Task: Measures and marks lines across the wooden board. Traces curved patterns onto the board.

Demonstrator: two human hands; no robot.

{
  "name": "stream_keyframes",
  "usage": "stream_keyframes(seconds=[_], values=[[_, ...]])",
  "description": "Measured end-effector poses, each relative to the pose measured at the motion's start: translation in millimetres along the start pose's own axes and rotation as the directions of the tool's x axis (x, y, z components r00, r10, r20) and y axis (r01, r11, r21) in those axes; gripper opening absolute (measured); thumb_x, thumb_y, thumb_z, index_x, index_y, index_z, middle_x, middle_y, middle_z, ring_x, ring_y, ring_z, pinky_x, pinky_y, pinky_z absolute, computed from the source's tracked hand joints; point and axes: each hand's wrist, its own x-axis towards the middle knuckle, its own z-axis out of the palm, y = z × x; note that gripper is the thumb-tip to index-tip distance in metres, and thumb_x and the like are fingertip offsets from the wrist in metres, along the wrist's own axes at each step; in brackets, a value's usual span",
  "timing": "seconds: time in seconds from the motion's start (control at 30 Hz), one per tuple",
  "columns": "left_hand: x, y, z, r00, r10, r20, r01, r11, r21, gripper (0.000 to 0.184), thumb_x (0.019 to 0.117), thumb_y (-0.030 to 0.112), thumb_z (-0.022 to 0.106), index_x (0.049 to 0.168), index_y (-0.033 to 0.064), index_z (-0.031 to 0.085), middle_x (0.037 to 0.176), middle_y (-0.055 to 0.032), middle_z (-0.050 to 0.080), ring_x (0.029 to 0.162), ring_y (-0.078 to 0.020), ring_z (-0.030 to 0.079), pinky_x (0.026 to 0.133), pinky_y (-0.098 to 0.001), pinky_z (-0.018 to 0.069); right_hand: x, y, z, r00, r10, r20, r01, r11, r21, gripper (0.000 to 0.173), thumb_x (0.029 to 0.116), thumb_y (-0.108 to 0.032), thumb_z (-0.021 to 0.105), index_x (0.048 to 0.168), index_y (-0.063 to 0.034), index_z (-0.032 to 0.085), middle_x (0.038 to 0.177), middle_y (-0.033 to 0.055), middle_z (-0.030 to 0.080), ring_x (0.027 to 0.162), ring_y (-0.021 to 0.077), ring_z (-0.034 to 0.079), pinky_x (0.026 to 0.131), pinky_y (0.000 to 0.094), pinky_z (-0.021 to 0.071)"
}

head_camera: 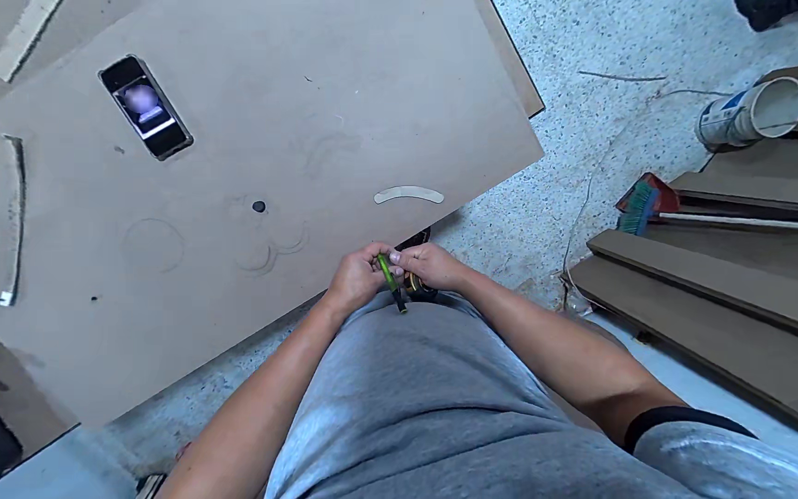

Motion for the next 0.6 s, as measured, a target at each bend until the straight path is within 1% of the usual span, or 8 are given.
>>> stream_keyframes(seconds=[0.1, 0.23, 0.3, 0.33, 0.43, 0.5, 0.53, 0.6], values=[[0, -4, -10, 0.997, -0.033, 0.072, 0.025, 0.993, 0.112, 0.024, 0.0881, 0.017, 0.082, 0.11, 0.0164, 0.072, 0.086, 0.0, 0.074, 0.075, -0.0128, 0.07, 0.073, -0.0399, 0.0612, 0, -1, 17, 1.0, 0.012, -0.007, -0.012, 0.999, 0.047, 0.056, 0.1095, -0.051, 0.04, 0.094, -0.0091, 0.075, 0.087, 0.0034, 0.073, 0.084, 0.0149, 0.069, 0.08, 0.045, 0.0556], [-4, -11, -21, 0.989, -0.009, 0.151, -0.02, 0.982, 0.186, 0.023, 0.0885, 0.016, 0.082, 0.11, 0.0164, 0.071, 0.084, -0.0004, 0.073, 0.072, -0.0134, 0.069, 0.069, -0.04, 0.0603, -2, 3, 41, 0.998, 0.029, -0.061, -0.024, 0.997, 0.075, 0.058, 0.1096, -0.051, 0.04, 0.091, -0.0077, 0.075, 0.085, 0.0047, 0.073, 0.081, 0.0157, 0.068, 0.077, 0.0452, 0.0546], [-6, -10, -28, 0.979, 0.002, 0.204, -0.047, 0.975, 0.216, 0.02, 0.0896, 0.012, 0.08, 0.107, 0.0157, 0.071, 0.082, -0.0003, 0.073, 0.07, -0.0132, 0.069, 0.066, -0.0393, 0.0594, -3, 0, 52, 0.995, 0.041, -0.094, -0.034, 0.996, 0.077, 0.06, 0.1098, -0.051, 0.038, 0.09, -0.0079, 0.075, 0.086, 0.0041, 0.074, 0.082, 0.0151, 0.069, 0.077, 0.0445, 0.0551], [-6, -11, -31, 0.973, 0.011, 0.232, -0.062, 0.974, 0.217, 0.018, 0.09, 0.011, 0.079, 0.105, 0.0152, 0.07, 0.08, -0.0001, 0.072, 0.069, -0.0132, 0.068, 0.065, -0.0388, 0.0584, -5, -2, 57, 0.992, 0.05, -0.115, -0.041, 0.995, 0.086, 0.06, 0.1099, -0.051, 0.038, 0.091, -0.0076, 0.075, 0.086, 0.004, 0.074, 0.081, 0.0147, 0.069, 0.077, 0.0436, 0.0552], [-4, -11, -38, 0.947, 0.019, 0.32, -0.089, 0.975, 0.204, 0.015, 0.0894, 0.008, 0.077, 0.1, 0.0142, 0.069, 0.077, -0.0007, 0.07, 0.067, -0.014, 0.066, 0.061, -0.0379, 0.0563, -9, -7, 70, 0.985, 0.047, -0.163, -0.032, 0.995, 0.095, 0.061, 0.1106, -0.05, 0.036, 0.093, -0.0072, 0.075, 0.089, 0.0031, 0.075, 0.085, 0.0142, 0.07, 0.082, 0.0439, 0.0559], [-1, -8, -43, 0.934, 0.031, 0.355, -0.108, 0.974, 0.199, 0.013, 0.089, 0.013, 0.077, 0.097, 0.014, 0.067, 0.074, -0.0016, 0.068, 0.065, -0.0151, 0.065, 0.058, -0.038, 0.0544, -14, -8, 75, 0.978, 0.029, -0.207, -0.007, 0.994, 0.106, 0.059, 0.1107, -0.05, 0.036, 0.096, -0.0076, 0.075, 0.09, 0.0028, 0.075, 0.086, 0.0141, 0.071, 0.084, 0.044, 0.0566], [1, -8, -47, 0.932, 0.045, 0.36, -0.119, 0.975, 0.186, 0.012, 0.0896, 0.016, 0.076, 0.095, 0.0132, 0.066, 0.072, -0.0026, 0.066, 0.063, -0.016, 0.062, 0.057, -0.038, 0.052, -18, -8, 76, 0.973, 0.027, -0.227, 0.0, 0.993, 0.116, 0.056, 0.1107, -0.049, 0.038, 0.099, -0.0079, 0.075, 0.092, 0.0025, 0.076, 0.088, 0.0139, 0.071, 0.086, 0.0439, 0.0572], [9, -8, -57, 0.94, 0.051, 0.336, -0.105, 0.984, 0.143, 0.013, 0.0917, 0.014, 0.076, 0.094, 0.0105, 0.064, 0.068, -0.0049, 0.06, 0.059, -0.0182, 0.057, 0.054, -0.0383, 0.0476, -27, -4, 77, 0.966, 0.037, -0.257, -0.005, 0.992, 0.124, 0.046, 0.1093, -0.045, 0.046, 0.106, -0.0101, 0.075, 0.095, 0.0016, 0.075, 0.09, 0.0135, 0.07, 0.087, 0.0434, 0.0568]])
